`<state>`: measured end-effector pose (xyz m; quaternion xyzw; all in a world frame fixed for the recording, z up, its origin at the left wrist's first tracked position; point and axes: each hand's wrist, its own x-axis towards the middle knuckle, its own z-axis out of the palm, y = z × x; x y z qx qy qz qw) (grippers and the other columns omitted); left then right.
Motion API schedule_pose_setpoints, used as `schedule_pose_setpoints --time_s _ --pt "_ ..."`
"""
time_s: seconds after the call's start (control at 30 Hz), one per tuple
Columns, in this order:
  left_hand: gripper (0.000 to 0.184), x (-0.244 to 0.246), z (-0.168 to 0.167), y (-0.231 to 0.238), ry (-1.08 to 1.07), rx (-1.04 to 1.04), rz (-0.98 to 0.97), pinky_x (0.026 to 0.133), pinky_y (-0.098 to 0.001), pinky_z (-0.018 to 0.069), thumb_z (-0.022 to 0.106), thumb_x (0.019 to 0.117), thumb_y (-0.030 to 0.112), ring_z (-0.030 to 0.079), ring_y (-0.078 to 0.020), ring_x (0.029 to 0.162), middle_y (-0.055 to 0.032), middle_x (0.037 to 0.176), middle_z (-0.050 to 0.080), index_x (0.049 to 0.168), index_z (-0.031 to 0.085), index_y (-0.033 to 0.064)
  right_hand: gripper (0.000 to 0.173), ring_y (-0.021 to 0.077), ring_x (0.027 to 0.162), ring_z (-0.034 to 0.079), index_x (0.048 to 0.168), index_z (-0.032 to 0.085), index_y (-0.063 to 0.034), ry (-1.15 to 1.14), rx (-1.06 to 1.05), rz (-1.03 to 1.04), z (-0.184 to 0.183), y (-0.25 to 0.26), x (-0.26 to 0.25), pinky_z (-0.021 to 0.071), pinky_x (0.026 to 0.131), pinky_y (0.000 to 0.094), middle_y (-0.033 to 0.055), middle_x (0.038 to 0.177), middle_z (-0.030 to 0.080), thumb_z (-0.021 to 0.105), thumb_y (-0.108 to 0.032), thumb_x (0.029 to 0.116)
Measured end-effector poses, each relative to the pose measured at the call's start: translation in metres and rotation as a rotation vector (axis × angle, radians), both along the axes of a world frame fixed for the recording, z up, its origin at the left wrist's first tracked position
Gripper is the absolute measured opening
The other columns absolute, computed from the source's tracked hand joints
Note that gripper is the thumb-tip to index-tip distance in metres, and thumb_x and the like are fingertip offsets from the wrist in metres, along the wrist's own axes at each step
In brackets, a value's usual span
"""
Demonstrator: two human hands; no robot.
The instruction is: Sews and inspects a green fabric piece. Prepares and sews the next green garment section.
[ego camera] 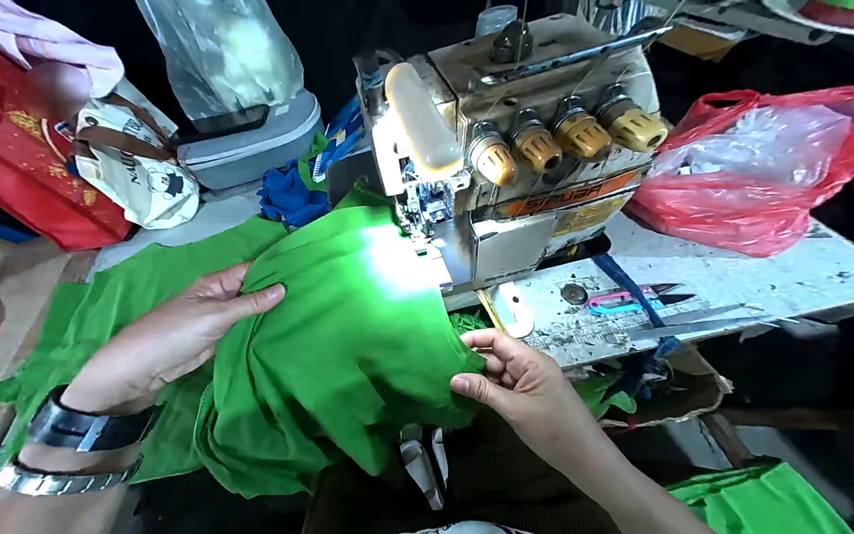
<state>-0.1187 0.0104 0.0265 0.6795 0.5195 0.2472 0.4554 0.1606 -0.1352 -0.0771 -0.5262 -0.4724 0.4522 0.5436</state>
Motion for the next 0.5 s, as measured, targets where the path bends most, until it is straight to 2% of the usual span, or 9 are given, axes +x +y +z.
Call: schedule_pose_setpoints --time_s 0.07,0.13,0.2,0.3,0.4,0.5 --pt "0.030 0.002 0.015 0.000 -0.006 -0.096 -0.110 0.078 -0.0228 0.0607 0.056 0.0993 0.004 0.072 -0.0059 0.090 0.0032 0.105 0.075 0.126 0.064 0.0144 0.025 0.0066 0.073 0.071 0.112 0.067 -0.0120 -0.008 0.003 -0.006 -0.001 0.000 0.001 0.0600 0.067 0.0196 -0.0004 0.087 0.075 0.076 -0.009 0.0889" --pt "0.044 -0.007 0.013 0.004 -0.036 -0.095 -0.194 0.078 -0.0242 0.0615 0.065 0.0856 0.000 0.073 -0.0081 0.091 0.0006 0.106 0.075 0.127 0.063 0.0144 0.027 0.0085 0.070 0.071 0.113 0.067 -0.0127 -0.012 0.018 -0.006 -0.001 0.002 0.003 0.0605 0.064 0.0220 0.0004 0.090 0.074 0.075 -0.008 0.0887" --pt "0.047 -0.013 0.006 0.007 -0.046 -0.083 -0.211 0.075 -0.0258 0.0621 0.069 0.0798 -0.004 0.074 -0.0103 0.087 -0.0025 0.102 0.076 0.124 0.065 0.0118 0.029 0.0072 0.067 0.068 0.115 0.067 -0.0144 -0.083 0.061 -0.011 -0.001 0.005 0.006 0.0593 0.062 0.0212 -0.0011 0.092 0.074 0.076 -0.007 0.0886" --pt "0.037 -0.015 -0.001 0.008 -0.015 -0.036 -0.182 0.073 -0.0272 0.0619 0.068 0.0835 -0.011 0.073 -0.0122 0.083 -0.0051 0.096 0.076 0.116 0.069 0.0068 0.021 0.0039 0.073 0.069 0.106 0.071 -0.0125 -0.262 0.146 -0.035 0.001 0.009 0.011 0.0597 0.067 0.0202 -0.0036 0.089 0.073 0.078 -0.011 0.0872" --pt "0.029 -0.013 0.000 0.002 0.006 0.026 -0.135 0.072 -0.0244 0.0607 0.067 0.0865 -0.012 0.072 -0.0085 0.080 -0.0023 0.092 0.076 0.108 0.071 0.0064 0.009 0.0028 0.072 0.068 0.097 0.072 -0.0132 -0.354 0.152 -0.040 0.005 0.010 0.017 0.0583 0.065 0.0201 -0.0045 0.081 0.072 0.077 -0.016 0.0896" --pt "0.024 -0.009 0.005 -0.006 -0.008 0.056 -0.114 0.077 -0.0228 0.0600 0.061 0.0939 -0.007 0.072 -0.0056 0.083 0.0004 0.095 0.076 0.111 0.070 0.0072 0.008 0.0033 0.077 0.067 0.096 0.074 -0.0131 -0.405 0.155 -0.022 0.010 0.008 0.020 0.0575 0.069 0.0202 -0.0045 0.088 0.071 0.074 -0.021 0.0920"
